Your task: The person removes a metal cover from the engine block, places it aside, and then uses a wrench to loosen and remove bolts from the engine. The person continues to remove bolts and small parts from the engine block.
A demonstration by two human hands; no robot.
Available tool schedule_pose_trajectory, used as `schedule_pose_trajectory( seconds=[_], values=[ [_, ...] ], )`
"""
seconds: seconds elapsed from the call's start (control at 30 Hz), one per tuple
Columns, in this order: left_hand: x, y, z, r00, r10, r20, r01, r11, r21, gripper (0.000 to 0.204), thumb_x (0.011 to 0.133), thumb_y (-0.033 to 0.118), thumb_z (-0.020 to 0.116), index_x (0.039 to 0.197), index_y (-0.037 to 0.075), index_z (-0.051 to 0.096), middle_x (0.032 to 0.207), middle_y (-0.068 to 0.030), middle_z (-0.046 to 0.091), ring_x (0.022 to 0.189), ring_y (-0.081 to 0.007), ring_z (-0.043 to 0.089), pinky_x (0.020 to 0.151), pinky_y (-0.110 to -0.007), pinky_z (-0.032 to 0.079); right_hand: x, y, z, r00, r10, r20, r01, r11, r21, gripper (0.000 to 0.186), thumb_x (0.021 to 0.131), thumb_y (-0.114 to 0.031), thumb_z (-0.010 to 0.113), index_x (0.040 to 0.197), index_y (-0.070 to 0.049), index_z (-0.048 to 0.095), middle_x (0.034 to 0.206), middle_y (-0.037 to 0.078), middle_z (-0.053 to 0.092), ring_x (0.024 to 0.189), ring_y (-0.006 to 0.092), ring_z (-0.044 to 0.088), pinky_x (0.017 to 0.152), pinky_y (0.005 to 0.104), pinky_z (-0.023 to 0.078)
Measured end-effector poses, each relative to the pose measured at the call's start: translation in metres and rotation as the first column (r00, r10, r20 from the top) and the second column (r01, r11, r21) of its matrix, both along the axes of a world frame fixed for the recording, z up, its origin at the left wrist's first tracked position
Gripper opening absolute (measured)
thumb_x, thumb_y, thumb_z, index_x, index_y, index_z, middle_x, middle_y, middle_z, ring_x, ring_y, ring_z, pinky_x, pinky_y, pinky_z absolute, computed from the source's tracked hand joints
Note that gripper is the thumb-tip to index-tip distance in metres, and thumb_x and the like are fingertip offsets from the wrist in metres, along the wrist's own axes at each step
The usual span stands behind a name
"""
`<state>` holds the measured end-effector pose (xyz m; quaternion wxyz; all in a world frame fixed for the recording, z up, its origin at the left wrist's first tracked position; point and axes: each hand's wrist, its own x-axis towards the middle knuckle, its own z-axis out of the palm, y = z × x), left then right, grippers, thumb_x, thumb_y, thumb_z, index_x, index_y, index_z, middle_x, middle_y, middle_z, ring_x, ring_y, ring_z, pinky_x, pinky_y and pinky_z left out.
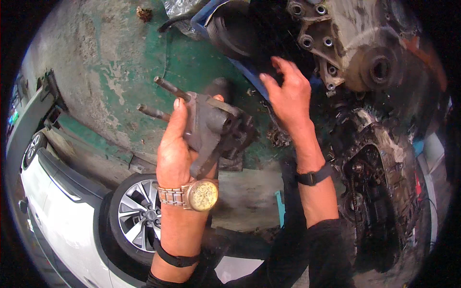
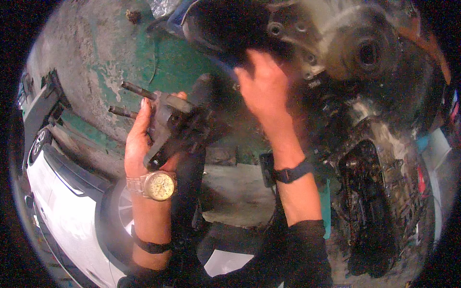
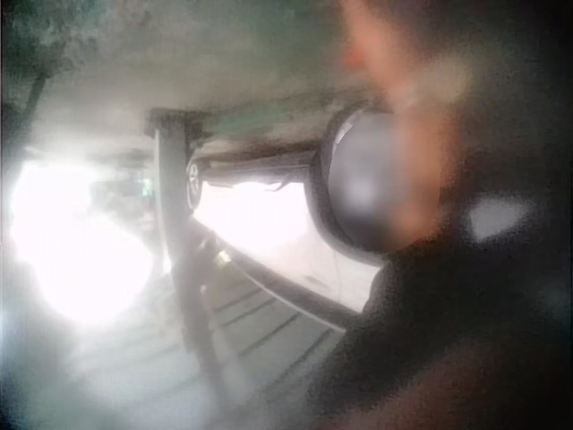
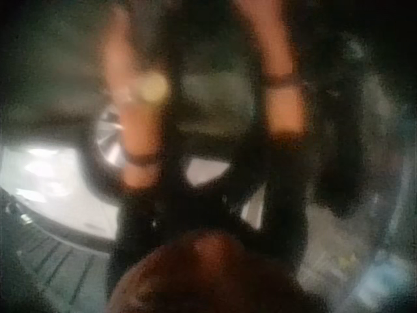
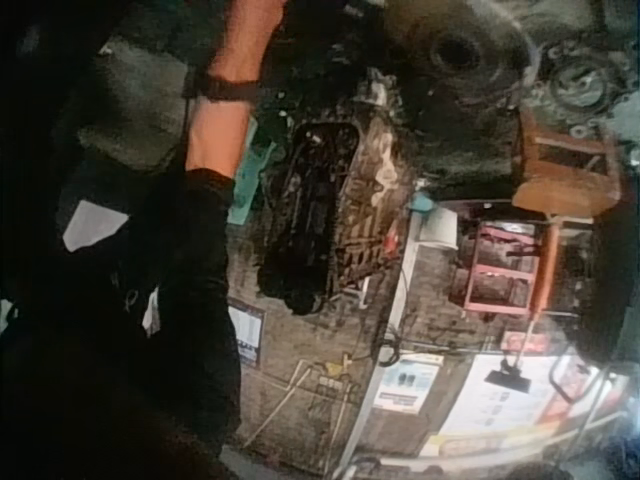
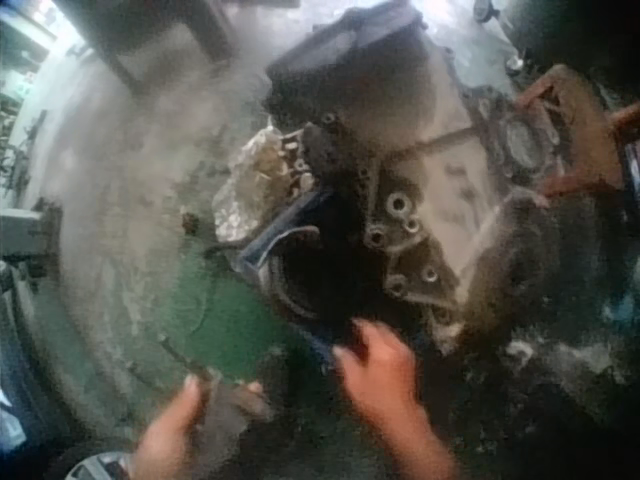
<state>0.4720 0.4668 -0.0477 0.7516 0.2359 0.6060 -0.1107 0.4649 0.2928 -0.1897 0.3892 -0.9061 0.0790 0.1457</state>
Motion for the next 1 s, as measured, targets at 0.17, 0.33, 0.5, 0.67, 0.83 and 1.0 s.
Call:
schedule_pose_trajectory(
  seconds=[0.17,0.33,0.5,0.67,0.83,1.0],
  values=[
    [-0.001,0.0,0.0,1.0,0.013,0.022,-0.013,1.0,0.022,0.032,0.098,0.027,0.048,0.113,-0.002,0.055,0.108,-0.0188,0.064,0.095,-0.0277,0.063,0.089,-0.04,0.05,0.03,0.048,-0.016,0.961,0.113,0.251,-0.109,0.994,-0.029,0.057,0.064,-0.017,0.078,0.116,-0.003,0.058,0.114,0.015,0.058,0.104,0.0348,0.055,0.09,0.0404,0.046],
    [-0.003,0.007,-0.003,1.0,0.004,-0.019,-0.004,1.0,0.022,0.033,0.097,0.03,0.048,0.11,0.001,0.055,0.11,-0.0207,0.062,0.101,-0.0338,0.06,0.093,-0.048,0.046,0.04,0.071,-0.037,0.989,0.141,0.034,-0.136,0.984,-0.114,0.05,0.061,-0.021,0.079,0.105,-0.004,0.06,0.108,0.016,0.06,0.098,0.0355,0.057,0.084,0.0417,0.047],
    [0.0,0.013,0.001,0.999,0.037,-0.004,-0.037,0.999,0.026,0.034,0.097,0.031,0.048,0.11,0.001,0.055,0.11,-0.0202,0.062,0.1,-0.0334,0.06,0.092,-0.048,0.047,0.037,0.072,-0.04,0.98,0.093,0.177,-0.09,0.996,-0.026,0.041,0.062,-0.019,0.078,0.096,-0.003,0.062,0.092,0.018,0.064,0.085,0.0352,0.061,0.074,0.042,0.05],
    [0.0,0.01,0.0,1.0,0.006,-0.014,-0.006,0.999,0.043,0.036,0.098,0.03,0.046,0.116,-0.001,0.051,0.115,-0.0215,0.059,0.102,-0.0309,0.06,0.092,-0.044,0.048,0.041,0.062,-0.036,0.989,0.027,0.143,-0.037,0.997,0.064,0.04,0.064,-0.021,0.078,0.095,-0.001,0.063,0.085,0.02,0.066,0.078,0.0362,0.065,0.069,0.0403,0.052],
    [0.004,0.016,0.0,0.999,0.041,-0.036,-0.041,0.999,0.019,0.035,0.097,0.031,0.047,0.11,-0.001,0.056,0.111,-0.0202,0.062,0.1,-0.0323,0.059,0.093,-0.046,0.046,0.053,0.061,-0.024,0.999,-0.001,0.034,-0.002,0.996,0.084,0.035,0.067,-0.019,0.076,0.095,-0.001,0.063,0.079,0.019,0.066,0.072,0.0321,0.067,0.065,0.0369,0.052],
    [0.006,0.013,0.008,1.0,-0.013,-0.005,0.013,0.997,0.071,0.033,0.097,0.029,0.048,0.11,0.0,0.054,0.11,-0.0202,0.062,0.101,-0.0318,0.059,0.094,-0.045,0.046,0.036,0.039,0.007,0.997,0.056,0.058,-0.062,0.99,0.125,0.035,0.068,-0.013,0.074,0.098,-0.001,0.063,0.08,0.018,0.066,0.072,0.0296,0.067,0.066,0.0348,0.052]
  ],
)
